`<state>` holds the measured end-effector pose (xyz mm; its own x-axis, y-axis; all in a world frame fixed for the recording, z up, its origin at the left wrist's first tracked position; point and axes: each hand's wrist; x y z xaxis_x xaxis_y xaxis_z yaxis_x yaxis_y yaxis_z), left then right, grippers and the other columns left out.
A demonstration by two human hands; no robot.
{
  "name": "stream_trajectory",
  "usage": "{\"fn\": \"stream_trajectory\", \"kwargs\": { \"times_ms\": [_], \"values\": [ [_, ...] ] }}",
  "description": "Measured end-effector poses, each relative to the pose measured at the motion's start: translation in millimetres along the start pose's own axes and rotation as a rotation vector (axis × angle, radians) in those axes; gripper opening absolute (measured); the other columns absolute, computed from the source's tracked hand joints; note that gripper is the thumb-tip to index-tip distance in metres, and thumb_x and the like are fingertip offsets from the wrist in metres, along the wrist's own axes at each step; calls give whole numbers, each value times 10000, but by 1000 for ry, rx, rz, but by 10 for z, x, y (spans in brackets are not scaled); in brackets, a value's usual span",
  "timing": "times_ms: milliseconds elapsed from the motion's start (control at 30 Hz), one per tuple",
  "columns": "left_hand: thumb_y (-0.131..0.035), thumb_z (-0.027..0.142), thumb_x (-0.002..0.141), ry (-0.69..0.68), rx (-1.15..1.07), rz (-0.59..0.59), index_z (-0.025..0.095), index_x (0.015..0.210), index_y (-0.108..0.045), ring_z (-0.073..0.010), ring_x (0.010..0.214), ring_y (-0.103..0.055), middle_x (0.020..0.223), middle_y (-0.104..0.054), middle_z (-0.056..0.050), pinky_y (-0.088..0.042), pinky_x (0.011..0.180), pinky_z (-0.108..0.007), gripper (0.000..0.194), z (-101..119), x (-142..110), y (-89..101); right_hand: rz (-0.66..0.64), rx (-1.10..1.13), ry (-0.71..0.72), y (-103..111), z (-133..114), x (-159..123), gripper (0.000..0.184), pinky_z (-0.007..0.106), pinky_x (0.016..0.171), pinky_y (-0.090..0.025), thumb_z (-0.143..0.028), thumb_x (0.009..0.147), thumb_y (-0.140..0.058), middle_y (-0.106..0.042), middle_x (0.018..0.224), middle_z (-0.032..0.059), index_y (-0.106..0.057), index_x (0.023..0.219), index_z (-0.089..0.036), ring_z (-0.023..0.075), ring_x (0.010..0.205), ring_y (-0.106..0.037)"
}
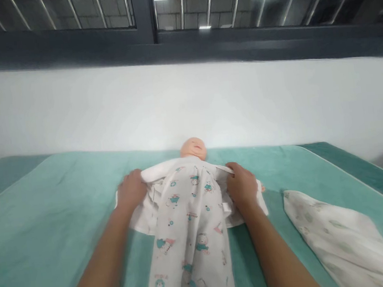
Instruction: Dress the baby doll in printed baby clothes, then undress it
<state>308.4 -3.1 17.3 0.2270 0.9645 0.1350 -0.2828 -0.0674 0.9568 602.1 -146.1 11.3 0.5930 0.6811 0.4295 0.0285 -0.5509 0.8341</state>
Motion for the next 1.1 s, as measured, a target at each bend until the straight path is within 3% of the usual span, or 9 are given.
{"fn": "stream_trajectory", "kwargs": {
  "times_ms": [133, 233, 300, 367, 533, 667, 733, 867, 1100],
  "values": [
    [-363, 103, 819, 19, -7, -8, 178, 1037, -520, -323, 1126, -542, 1128, -612, -139, -421, 942, -501, 279, 11, -1, -13, -47, 31, -77, -16, -7, -1, 353, 290, 651, -336, -168, 811, -421, -715, 968, 41, -640, 1078, -244, 222, 858, -611],
    [-385, 103, 816, 18, 24, -5, 167, 1120, -518, -344, 1183, -512, 1212, -583, -163, -346, 1005, -608, 337, 54, -23, 13, -86, -22, -69, -16, -38, -17, 319, 298, 652, -322, -235, 855, -419, -706, 952, 64, -625, 1099, -229, 232, 834, -608],
    [-394, 66, 796, -55, 44, 52, 162, 1235, -474, -353, 1262, -453, 1336, -516, -178, -259, 1045, -671, 456, 130, -77, 89, -87, -61, -41, -9, -60, -28, 307, 302, 668, -319, -253, 876, -414, -699, 950, 74, -621, 1100, -220, 236, 838, -607],
    [-383, 34, 790, -187, -2, 128, 153, 1326, -414, -328, 1327, -394, 1427, -443, -173, -233, 1094, -629, 550, 269, -175, 208, -77, -88, -15, -3, -86, -36, 294, 304, 689, -317, -247, 890, -410, -696, 935, 73, -621, 1093, -216, 234, 846, -607],
    [-344, 156, 918, -582, -296, 113, 199, 1222, -525, -203, 1184, -527, 1277, -584, -79, -436, 991, -326, 356, 929, -497, 425, -89, -101, -10, 5, -128, -35, 254, 310, 743, -315, -261, 910, -423, -696, 909, 61, -620, 1065, -220, 234, 883, -612],
    [-423, 348, 943, -855, -56, 5, 169, 1022, -629, -232, 1033, -577, 1041, -660, -86, -421, 979, -390, 284, 1585, -501, 355, -116, -59, -5, 25, -82, -8, 242, 309, 741, -315, -266, 914, -426, -702, 960, 74, -618, 1054, -218, 236, 918, -616],
    [-510, 413, 896, -875, 125, -117, 154, 1000, -655, -260, 1041, -574, 1056, -652, -113, -430, 949, -412, 315, 1860, -390, 284, -132, -21, 2, 31, -39, 7, 249, 302, 717, -311, -280, 924, -416, -706, 974, 72, -619, 1056, -223, 232, 914, -620],
    [-669, 303, 763, -825, 318, -330, 173, 967, -698, -278, 1057, -587, 1098, -656, -136, -449, 899, -391, 243, 2226, -152, 134, -141, 46, 4, 19, 34, 34, 268, 296, 657, -289, -302, 928, -407, -717, 958, 64, -621, 1074, -230, 225, 858, -625],
    [-640, 242, 768, -734, 402, -385, 208, 1029, -687, -302, 1077, -597, 1053, -702, -133, -425, 921, -442, 267, 2388, -76, 68, -152, 155, -51, 39, 53, 46, 265, 290, 636, -283, -294, 899, -429, -711, 939, 58, -637, 1055, -248, 223, 832, -608]
  ]
}}
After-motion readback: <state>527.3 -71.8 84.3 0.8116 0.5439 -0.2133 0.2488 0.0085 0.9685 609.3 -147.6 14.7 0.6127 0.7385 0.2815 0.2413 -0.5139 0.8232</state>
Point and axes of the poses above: each hand's wrist, its own x-axis towards the middle knuckle, its own y-axis out of the back of the hand, z = x × y
